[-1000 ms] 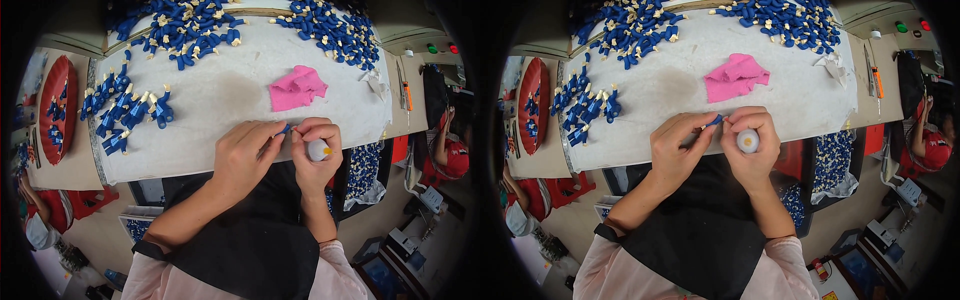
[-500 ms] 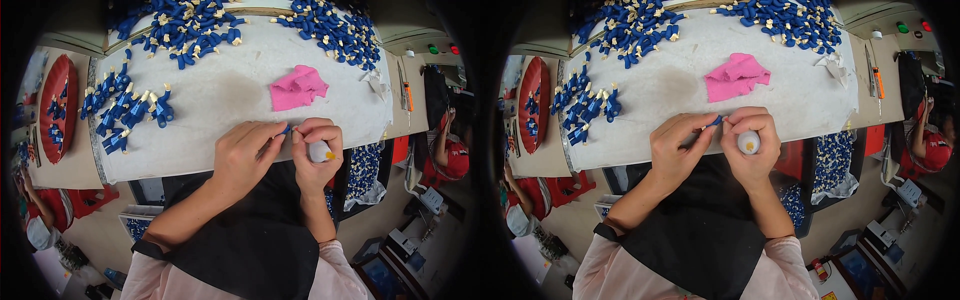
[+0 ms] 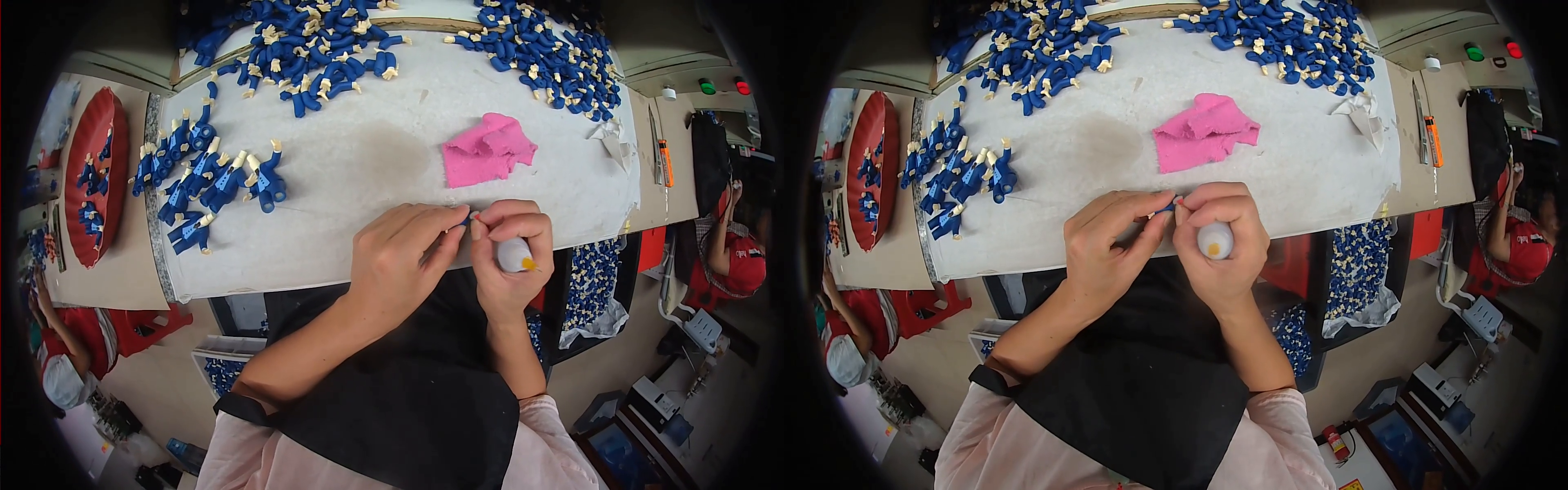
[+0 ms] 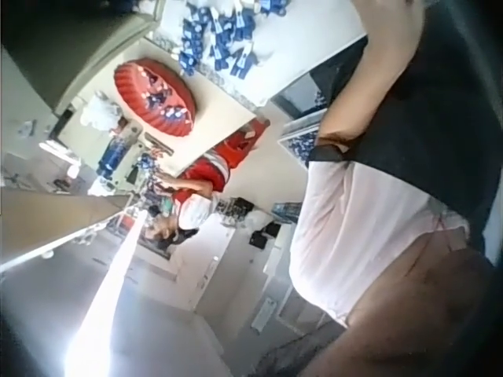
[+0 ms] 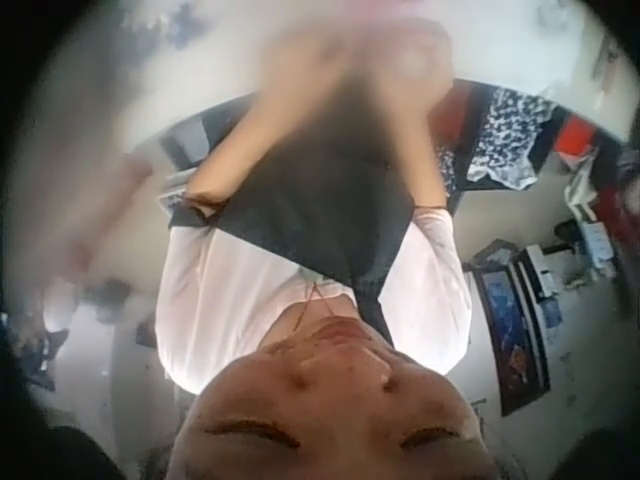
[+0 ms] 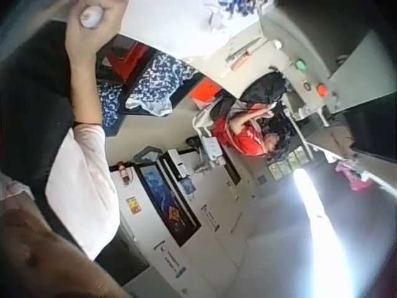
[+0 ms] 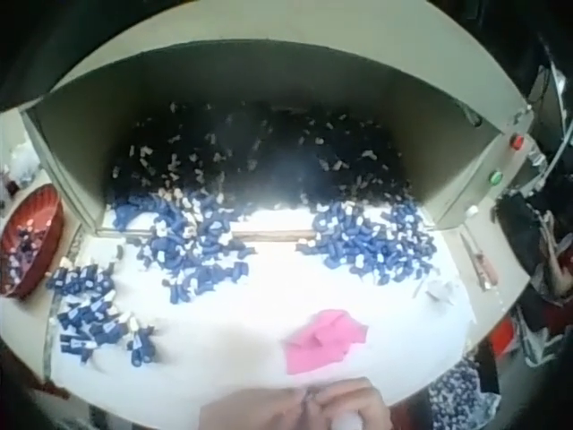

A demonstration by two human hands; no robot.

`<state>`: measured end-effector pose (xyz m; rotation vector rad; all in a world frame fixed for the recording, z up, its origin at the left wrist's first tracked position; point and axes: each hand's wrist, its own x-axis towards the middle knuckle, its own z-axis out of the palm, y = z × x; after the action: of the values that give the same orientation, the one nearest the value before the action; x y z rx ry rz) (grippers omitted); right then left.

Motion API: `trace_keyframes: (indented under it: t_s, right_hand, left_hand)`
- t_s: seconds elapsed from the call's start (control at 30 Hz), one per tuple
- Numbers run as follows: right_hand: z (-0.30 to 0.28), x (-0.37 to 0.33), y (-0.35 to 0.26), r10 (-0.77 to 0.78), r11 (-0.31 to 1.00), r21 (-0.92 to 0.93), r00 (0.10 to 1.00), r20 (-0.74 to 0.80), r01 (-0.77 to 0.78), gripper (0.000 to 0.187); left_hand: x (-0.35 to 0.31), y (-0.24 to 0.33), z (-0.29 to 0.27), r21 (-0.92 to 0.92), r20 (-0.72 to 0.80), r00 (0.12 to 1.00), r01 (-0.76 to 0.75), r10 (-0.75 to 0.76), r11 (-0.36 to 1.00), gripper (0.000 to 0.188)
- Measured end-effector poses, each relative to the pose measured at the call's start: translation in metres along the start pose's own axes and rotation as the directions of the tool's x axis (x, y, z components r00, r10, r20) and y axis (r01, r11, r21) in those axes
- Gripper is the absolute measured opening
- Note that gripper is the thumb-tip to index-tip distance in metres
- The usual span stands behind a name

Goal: The person assembles figurines by applying glue from a bottle and attaching arm pieces to the figurine bodies by hand.

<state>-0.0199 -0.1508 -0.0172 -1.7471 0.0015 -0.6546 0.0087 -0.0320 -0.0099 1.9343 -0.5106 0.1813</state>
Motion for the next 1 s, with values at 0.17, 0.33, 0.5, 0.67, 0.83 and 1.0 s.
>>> trace_keyframes:
  t_s: [0.17,0.33,0.5,0.67,0.83,1.0]
  right_hand:
    - [-0.0006,0.0027,0.001,0.028,0.999,-0.028,0.998,-0.063,-0.029,0.024]
    - [0.0001,0.0045,0.0005,0.023,0.997,-0.075,1.0,-0.016,-0.024,0.024]
    - [-0.0022,0.002,0.002,0.03,1.0,0.005,1.0,-0.006,-0.03,0.023]
    - [-0.0026,-0.0002,-0.0002,0.023,0.997,0.077,1.0,-0.016,-0.022,0.022]
    - [0.0002,-0.0009,-0.0004,0.09,0.992,0.091,0.995,-0.048,-0.085,0.022]
    - [-0.0055,0.0029,-0.004,0.03,0.995,-0.095,0.999,0.035,-0.026,0.022]
  left_hand:
    - [0.001,0.0001,-0.0009,0.001,0.001,1.0,-0.014,0.014,1.0,0.017]
    - [0.0008,0.0001,0.0001,-0.001,-0.006,1.0,0.002,-0.002,1.0,0.017]
    - [0.0002,-0.0005,0.0014,0.023,-0.015,1.0,-0.021,0.021,1.0,0.016]
    - [-0.0012,0.0006,0.0011,-0.007,-0.02,1.0,0.008,-0.009,1.0,0.016]
    - [-0.0012,-0.0021,0.0014,-0.038,-0.018,0.999,0.037,-0.038,0.999,0.016]
    - [0.0005,-0.0008,-0.0021,-0.094,-0.009,0.997,0.077,-0.078,0.993,0.014]
